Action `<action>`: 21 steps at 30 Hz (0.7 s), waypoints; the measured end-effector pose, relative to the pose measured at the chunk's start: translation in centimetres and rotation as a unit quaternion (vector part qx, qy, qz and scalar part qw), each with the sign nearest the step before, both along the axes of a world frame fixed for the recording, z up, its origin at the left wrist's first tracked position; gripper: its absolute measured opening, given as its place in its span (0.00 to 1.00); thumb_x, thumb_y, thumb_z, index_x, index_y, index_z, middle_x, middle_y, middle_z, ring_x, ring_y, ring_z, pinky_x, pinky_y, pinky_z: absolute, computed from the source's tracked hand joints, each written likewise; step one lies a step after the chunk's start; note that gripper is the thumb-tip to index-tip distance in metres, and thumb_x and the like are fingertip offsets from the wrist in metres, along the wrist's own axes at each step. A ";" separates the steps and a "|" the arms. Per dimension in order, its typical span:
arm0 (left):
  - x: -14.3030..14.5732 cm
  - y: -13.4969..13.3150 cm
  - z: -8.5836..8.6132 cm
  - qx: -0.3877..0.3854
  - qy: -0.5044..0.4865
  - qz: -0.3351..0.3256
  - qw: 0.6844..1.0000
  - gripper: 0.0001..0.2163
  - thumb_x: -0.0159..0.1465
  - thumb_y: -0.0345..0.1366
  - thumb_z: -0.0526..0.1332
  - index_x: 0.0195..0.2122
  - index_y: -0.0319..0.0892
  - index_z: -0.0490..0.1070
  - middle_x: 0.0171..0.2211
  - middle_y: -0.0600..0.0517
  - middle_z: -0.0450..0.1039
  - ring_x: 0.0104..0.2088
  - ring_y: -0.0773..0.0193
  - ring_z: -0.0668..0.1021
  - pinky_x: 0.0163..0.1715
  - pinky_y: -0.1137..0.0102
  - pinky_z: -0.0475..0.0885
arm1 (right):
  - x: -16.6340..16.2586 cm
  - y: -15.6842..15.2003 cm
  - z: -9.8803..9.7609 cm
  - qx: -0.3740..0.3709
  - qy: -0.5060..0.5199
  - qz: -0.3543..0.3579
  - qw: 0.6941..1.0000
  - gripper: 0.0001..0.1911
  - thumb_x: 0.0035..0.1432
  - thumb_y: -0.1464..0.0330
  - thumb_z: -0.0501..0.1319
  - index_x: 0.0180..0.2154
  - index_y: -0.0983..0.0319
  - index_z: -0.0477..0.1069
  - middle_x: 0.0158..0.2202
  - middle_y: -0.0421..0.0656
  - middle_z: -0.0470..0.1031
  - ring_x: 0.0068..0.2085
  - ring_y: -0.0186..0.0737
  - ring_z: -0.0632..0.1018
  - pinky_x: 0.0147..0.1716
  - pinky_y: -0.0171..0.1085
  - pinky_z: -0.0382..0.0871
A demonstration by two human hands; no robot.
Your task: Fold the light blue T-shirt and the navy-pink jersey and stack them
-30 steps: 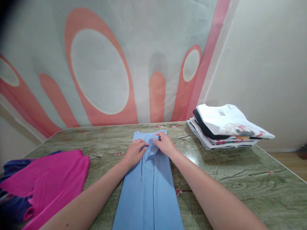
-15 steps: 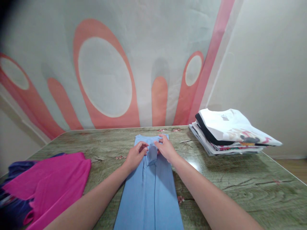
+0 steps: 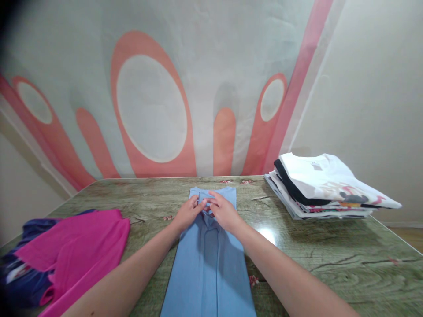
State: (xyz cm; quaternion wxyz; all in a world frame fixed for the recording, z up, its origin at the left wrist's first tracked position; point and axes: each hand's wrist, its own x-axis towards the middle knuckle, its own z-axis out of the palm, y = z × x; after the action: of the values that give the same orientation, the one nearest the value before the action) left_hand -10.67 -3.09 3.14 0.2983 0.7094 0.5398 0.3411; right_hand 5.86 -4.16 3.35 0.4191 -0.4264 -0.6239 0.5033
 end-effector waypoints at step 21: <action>-0.5 0.9 -0.6 -0.008 -0.006 0.008 1.000 0.11 0.60 0.33 0.57 0.44 0.38 0.66 0.17 0.62 0.59 0.21 0.67 0.65 0.25 0.72 0.57 | 1.8 -0.9 1.1 0.195 -0.337 0.059 0.919 0.11 0.48 0.70 0.65 0.37 0.58 0.74 0.35 0.40 0.71 0.36 0.38 0.72 0.38 0.35 0.63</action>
State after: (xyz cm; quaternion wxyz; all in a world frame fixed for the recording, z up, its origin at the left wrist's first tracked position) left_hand -11.17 -2.19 2.58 0.3046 0.7006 0.5463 0.3434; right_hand 7.64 -5.06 4.50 0.2280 -0.4431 -0.8380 0.2224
